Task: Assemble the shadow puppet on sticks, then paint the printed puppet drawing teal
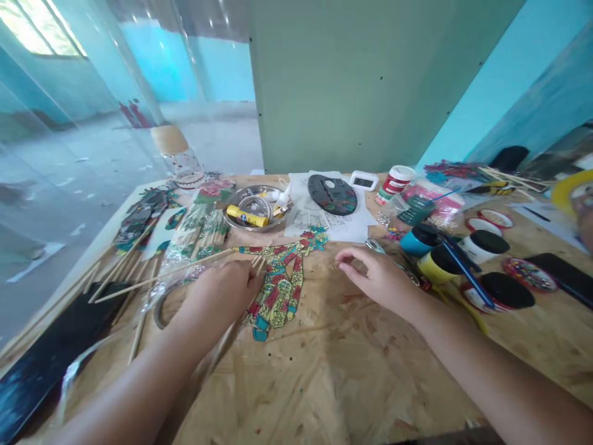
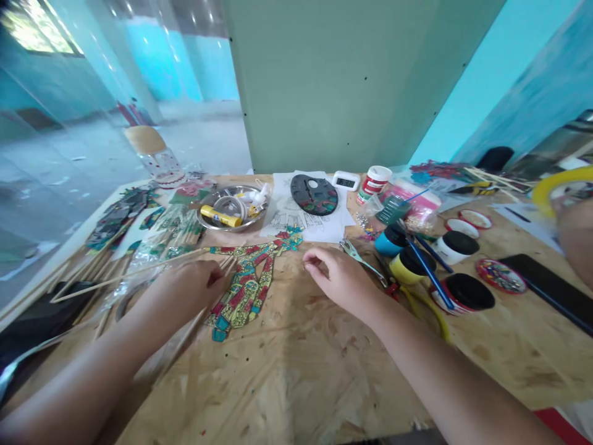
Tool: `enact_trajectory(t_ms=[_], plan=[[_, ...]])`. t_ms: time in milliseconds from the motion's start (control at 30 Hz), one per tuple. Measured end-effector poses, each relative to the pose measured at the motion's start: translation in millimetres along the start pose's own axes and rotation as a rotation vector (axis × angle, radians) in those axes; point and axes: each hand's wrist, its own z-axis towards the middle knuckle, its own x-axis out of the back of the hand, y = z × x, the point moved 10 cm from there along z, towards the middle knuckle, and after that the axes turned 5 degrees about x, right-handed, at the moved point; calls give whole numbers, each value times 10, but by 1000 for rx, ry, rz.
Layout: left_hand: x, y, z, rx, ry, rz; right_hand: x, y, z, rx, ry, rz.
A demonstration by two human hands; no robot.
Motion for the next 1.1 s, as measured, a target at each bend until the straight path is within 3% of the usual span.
enact_trajectory(t_ms=[433, 567, 700, 900, 1100], plan=[[-39, -94, -40, 25, -23, -35, 125, -5, 10, -43, 44, 48], [119, -185, -40, 104, 48, -16, 84, -5, -10, -18, 0, 10], [174, -190, -29, 167, -21, -135, 42, -46, -9, 53, 2, -65], [330, -30, -42, 120, 71, -189, -133, -114, 24, 152, -50, -155], [321, -42, -51, 114, 97, -218, -182, -76, 74, 166, -66, -219]])
